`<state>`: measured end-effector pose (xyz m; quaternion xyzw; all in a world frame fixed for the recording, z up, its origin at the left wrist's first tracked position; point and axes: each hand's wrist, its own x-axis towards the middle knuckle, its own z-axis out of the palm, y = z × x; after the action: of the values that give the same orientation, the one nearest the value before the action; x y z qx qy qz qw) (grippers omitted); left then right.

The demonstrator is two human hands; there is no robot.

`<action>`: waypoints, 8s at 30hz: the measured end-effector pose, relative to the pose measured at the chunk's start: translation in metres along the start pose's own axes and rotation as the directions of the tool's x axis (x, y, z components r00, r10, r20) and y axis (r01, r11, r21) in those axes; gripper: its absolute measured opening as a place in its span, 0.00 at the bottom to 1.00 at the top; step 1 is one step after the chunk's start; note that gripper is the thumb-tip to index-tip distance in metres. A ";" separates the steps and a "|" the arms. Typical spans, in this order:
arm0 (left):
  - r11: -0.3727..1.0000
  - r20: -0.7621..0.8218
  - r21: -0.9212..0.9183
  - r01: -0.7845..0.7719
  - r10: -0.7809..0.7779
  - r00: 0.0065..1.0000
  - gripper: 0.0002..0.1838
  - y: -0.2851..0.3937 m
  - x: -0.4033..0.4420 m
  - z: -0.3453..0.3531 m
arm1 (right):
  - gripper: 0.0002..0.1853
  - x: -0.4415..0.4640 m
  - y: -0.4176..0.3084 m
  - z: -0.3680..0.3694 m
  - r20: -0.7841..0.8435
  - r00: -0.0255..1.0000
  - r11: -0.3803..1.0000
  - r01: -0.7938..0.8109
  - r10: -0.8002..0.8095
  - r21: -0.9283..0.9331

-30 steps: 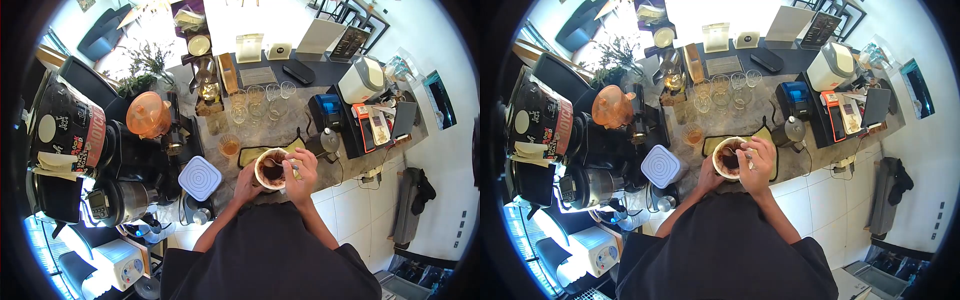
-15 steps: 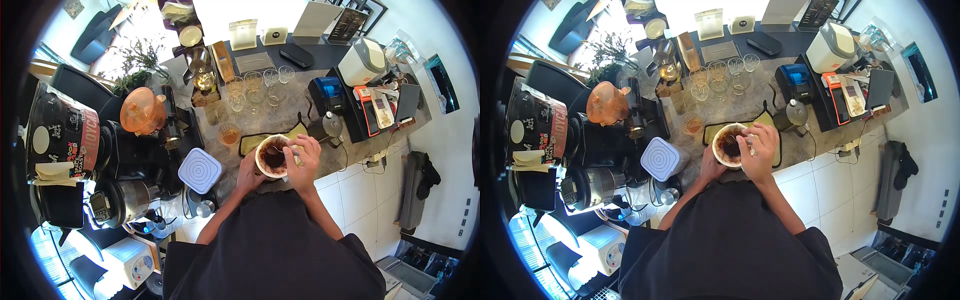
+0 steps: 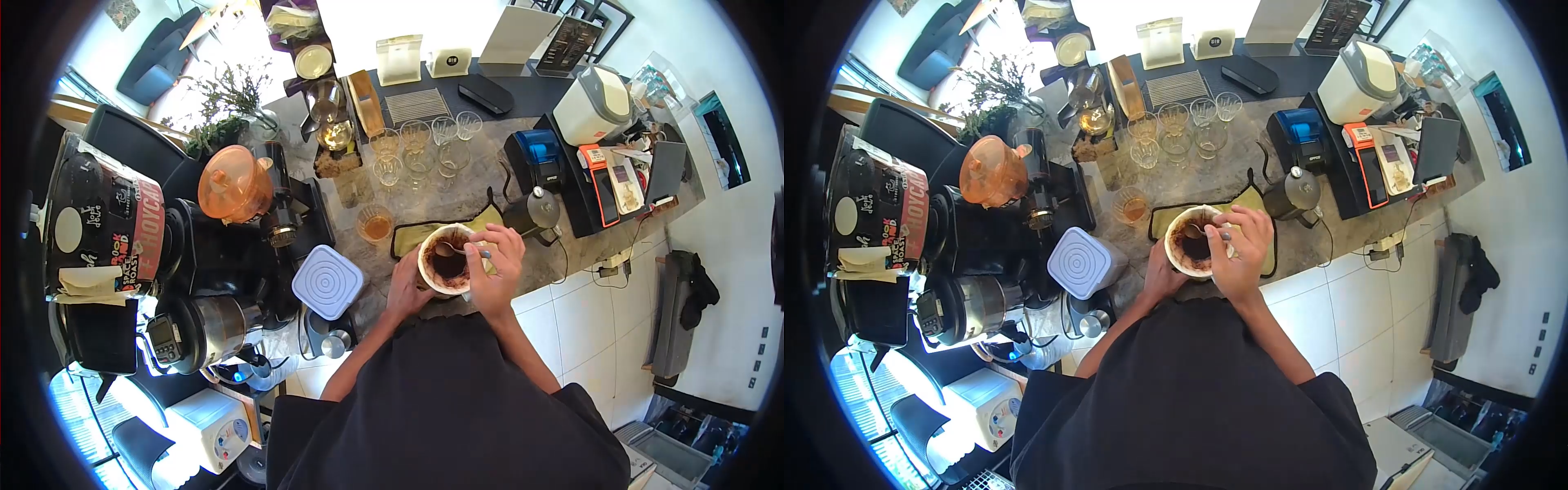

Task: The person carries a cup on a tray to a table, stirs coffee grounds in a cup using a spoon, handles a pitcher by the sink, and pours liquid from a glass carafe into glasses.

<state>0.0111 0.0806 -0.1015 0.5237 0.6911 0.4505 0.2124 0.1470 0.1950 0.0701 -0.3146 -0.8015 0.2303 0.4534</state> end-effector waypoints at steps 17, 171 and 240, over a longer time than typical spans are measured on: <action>0.996 0.008 -0.075 0.038 -0.037 0.999 0.54 0.006 0.003 -0.002 | 0.04 0.002 -0.004 -0.002 0.026 0.999 0.997 0.022 -0.024 0.080; 0.911 -0.548 0.273 0.307 -0.115 0.829 0.34 0.065 -0.013 0.067 | 0.06 0.063 0.093 -0.026 0.534 0.730 0.866 0.161 -0.427 0.473; 0.889 -0.487 0.257 0.380 -0.221 0.845 0.52 0.035 -0.024 0.077 | 0.04 0.063 0.055 -0.014 0.377 0.826 0.829 0.179 -0.419 0.530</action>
<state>0.0969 0.0911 -0.1152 0.3188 0.8631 0.3910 0.0229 0.1506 0.2799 0.0773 0.0060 -0.8472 0.4120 0.3353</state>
